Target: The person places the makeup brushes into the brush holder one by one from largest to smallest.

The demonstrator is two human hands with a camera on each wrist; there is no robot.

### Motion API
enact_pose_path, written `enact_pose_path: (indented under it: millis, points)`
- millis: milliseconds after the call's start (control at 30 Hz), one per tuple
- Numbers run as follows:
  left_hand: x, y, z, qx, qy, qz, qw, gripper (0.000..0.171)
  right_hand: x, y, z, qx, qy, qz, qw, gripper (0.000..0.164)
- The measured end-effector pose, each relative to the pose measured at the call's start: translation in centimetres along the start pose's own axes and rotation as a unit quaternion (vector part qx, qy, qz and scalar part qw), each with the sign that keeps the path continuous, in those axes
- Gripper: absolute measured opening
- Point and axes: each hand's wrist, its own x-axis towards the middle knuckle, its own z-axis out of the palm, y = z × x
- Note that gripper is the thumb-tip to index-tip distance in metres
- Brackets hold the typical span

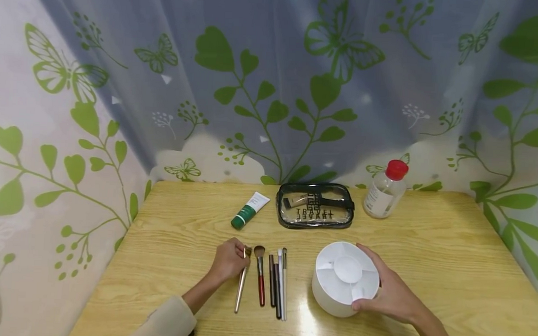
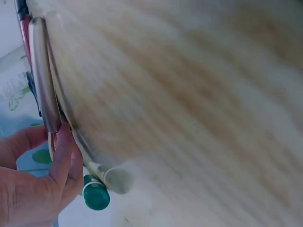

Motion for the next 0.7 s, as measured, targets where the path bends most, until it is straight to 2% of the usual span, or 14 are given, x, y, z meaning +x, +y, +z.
enact_pose_path:
  millis: [100, 200, 333, 467, 700]
  points:
    - [0.2, 0.3, -0.4, -0.004, 0.007, -0.008, 0.9999, 0.019, 0.0, 0.1, 0.0, 0.007, -0.001, -0.001, 1.000, 0.112]
    - [0.5, 0.6, -0.8, -0.030, 0.007, -0.012, 0.9994, 0.019, 0.0, 0.2, 0.1, 0.009, -0.001, 0.001, 1.000, 0.112]
    - [0.9, 1.4, -1.3, -0.076, 0.000, 0.004, 0.9971, 0.021, 0.0, 0.3, 0.2, -0.008, 0.002, 0.005, 1.000, 0.113]
    - [1.1, 2.5, -1.9, -0.101, -0.002, 0.023, 0.9946, 0.022, 0.0, 0.3, 0.3, -0.020, 0.003, 0.008, 1.000, 0.114]
    - [1.4, 4.8, -2.0, -0.136, -0.011, 0.029, 0.9903, 0.027, -0.1, 0.1, 0.2, -0.021, 0.006, 0.016, 1.000, 0.113]
